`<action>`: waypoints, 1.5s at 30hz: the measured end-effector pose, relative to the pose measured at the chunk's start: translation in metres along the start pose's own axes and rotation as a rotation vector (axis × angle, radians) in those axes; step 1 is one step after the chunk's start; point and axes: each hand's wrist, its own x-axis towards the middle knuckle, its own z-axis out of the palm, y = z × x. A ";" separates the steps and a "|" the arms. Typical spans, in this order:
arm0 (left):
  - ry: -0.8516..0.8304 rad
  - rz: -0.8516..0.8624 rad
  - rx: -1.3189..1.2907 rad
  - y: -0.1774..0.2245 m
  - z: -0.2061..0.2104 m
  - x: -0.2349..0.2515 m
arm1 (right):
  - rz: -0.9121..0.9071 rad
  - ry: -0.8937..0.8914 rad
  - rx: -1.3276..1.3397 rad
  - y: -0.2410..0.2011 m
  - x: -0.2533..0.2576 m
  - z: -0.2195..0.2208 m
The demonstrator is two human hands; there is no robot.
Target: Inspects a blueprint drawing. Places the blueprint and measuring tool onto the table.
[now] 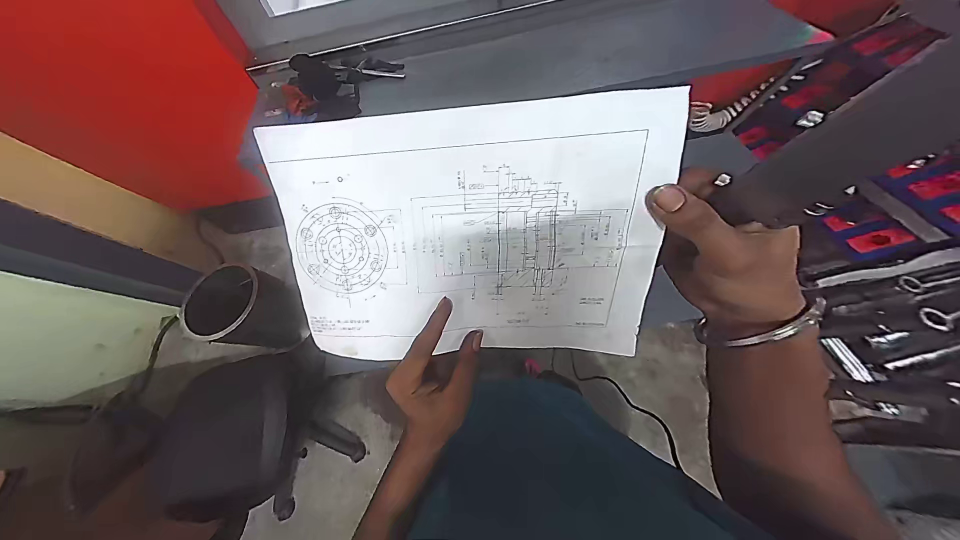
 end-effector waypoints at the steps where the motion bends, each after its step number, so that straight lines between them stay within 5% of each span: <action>1: -0.004 0.000 0.003 0.000 0.000 0.000 | 0.001 0.001 -0.001 -0.001 0.000 -0.001; 45: -0.031 0.011 -0.007 -0.002 0.008 0.006 | -0.073 -0.011 -0.029 0.000 0.003 -0.014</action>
